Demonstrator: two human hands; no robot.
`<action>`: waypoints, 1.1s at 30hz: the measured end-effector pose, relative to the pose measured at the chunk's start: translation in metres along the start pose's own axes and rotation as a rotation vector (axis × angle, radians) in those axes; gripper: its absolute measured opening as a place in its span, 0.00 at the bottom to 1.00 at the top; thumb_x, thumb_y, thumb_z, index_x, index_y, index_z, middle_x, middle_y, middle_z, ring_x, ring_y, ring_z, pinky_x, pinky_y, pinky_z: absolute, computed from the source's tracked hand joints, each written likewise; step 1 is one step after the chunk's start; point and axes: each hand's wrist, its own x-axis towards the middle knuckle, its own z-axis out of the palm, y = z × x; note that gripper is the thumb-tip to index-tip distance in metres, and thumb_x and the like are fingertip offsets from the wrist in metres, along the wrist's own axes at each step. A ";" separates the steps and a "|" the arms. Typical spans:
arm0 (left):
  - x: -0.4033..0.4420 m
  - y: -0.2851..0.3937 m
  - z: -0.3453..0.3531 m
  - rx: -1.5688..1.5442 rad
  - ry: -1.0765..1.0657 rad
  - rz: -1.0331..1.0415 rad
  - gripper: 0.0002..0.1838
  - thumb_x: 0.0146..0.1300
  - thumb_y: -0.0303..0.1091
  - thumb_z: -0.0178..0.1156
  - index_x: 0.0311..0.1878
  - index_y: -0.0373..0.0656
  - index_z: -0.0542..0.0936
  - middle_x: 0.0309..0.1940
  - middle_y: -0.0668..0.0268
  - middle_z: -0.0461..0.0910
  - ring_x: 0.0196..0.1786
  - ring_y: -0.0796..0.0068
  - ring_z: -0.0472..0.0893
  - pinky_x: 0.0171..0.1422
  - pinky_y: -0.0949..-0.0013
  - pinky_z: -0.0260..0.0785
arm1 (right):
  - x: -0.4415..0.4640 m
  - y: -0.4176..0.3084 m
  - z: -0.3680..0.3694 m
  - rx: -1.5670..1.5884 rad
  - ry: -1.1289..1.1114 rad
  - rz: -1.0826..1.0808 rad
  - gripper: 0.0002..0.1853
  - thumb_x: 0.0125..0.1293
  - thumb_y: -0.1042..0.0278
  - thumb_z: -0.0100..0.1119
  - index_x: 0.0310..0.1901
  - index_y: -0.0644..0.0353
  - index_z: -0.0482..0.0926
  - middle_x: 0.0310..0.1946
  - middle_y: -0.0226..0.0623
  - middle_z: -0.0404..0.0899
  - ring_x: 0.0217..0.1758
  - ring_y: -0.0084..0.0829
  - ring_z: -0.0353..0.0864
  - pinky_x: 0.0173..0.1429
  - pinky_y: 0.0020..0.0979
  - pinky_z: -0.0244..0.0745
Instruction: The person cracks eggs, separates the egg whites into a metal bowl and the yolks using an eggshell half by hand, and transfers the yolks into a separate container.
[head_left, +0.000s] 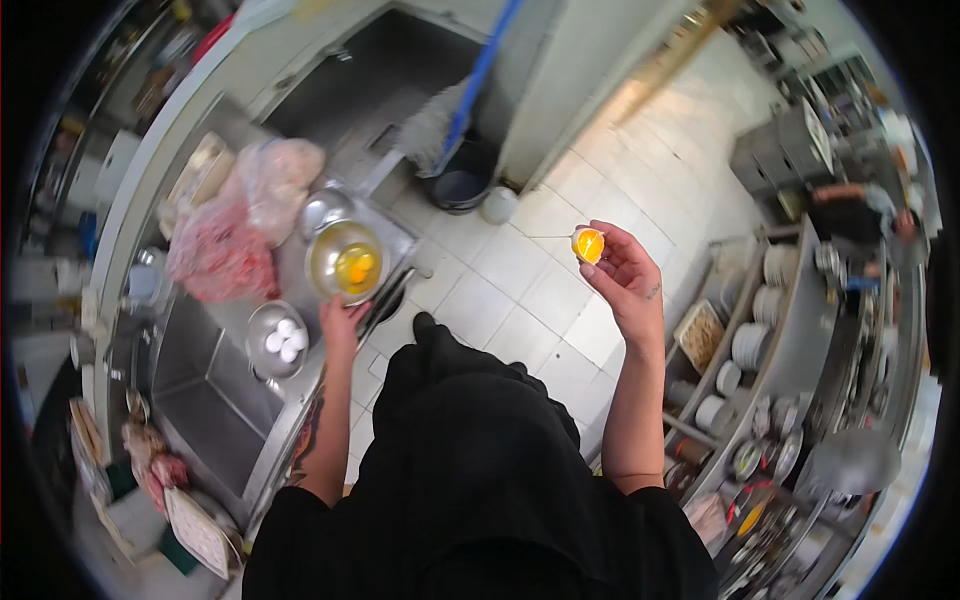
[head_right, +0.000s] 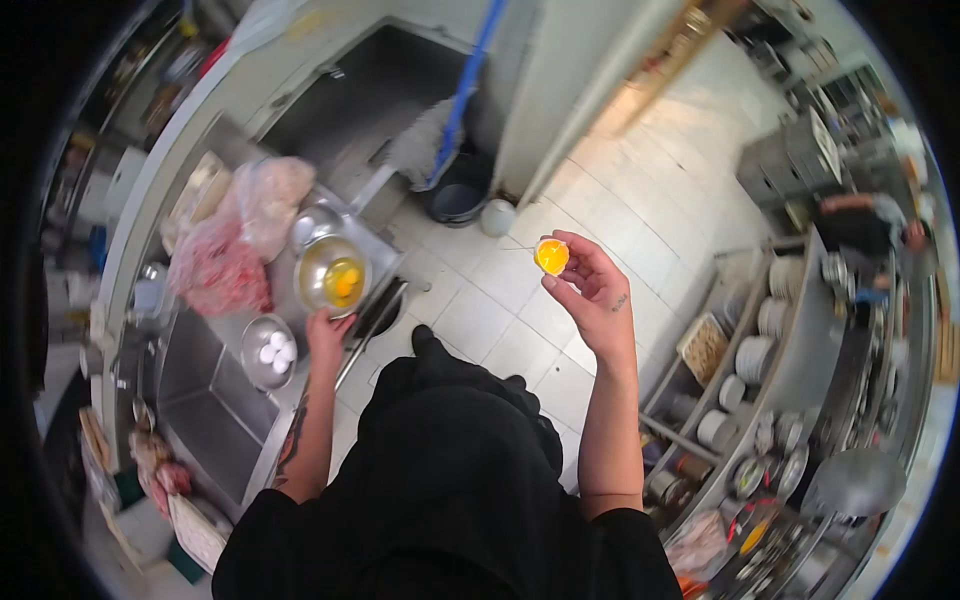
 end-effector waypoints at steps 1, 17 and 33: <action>0.005 -0.009 0.015 0.014 -0.044 -0.037 0.30 0.77 0.40 0.54 0.74 0.36 0.59 0.66 0.43 0.72 0.58 0.41 0.84 0.55 0.45 0.85 | -0.010 -0.001 -0.007 0.003 0.041 0.003 0.29 0.65 0.84 0.68 0.68 0.62 0.76 0.59 0.39 0.83 0.59 0.27 0.83 0.65 0.31 0.79; -0.141 -0.134 0.142 0.840 0.009 0.390 0.28 0.79 0.47 0.56 0.74 0.42 0.70 0.43 0.64 0.79 0.30 0.76 0.73 0.28 0.73 0.64 | -0.343 0.025 -0.376 0.028 0.919 0.022 0.27 0.65 0.81 0.69 0.66 0.63 0.76 0.51 0.31 0.83 0.52 0.21 0.83 0.61 0.26 0.80; -0.174 -0.295 0.511 1.235 -0.929 0.251 0.31 0.80 0.52 0.53 0.75 0.40 0.67 0.49 0.65 0.79 0.37 0.82 0.77 0.32 0.76 0.71 | -0.736 0.029 -0.580 -0.077 1.729 0.100 0.26 0.64 0.80 0.69 0.65 0.66 0.77 0.55 0.39 0.86 0.55 0.27 0.85 0.60 0.29 0.82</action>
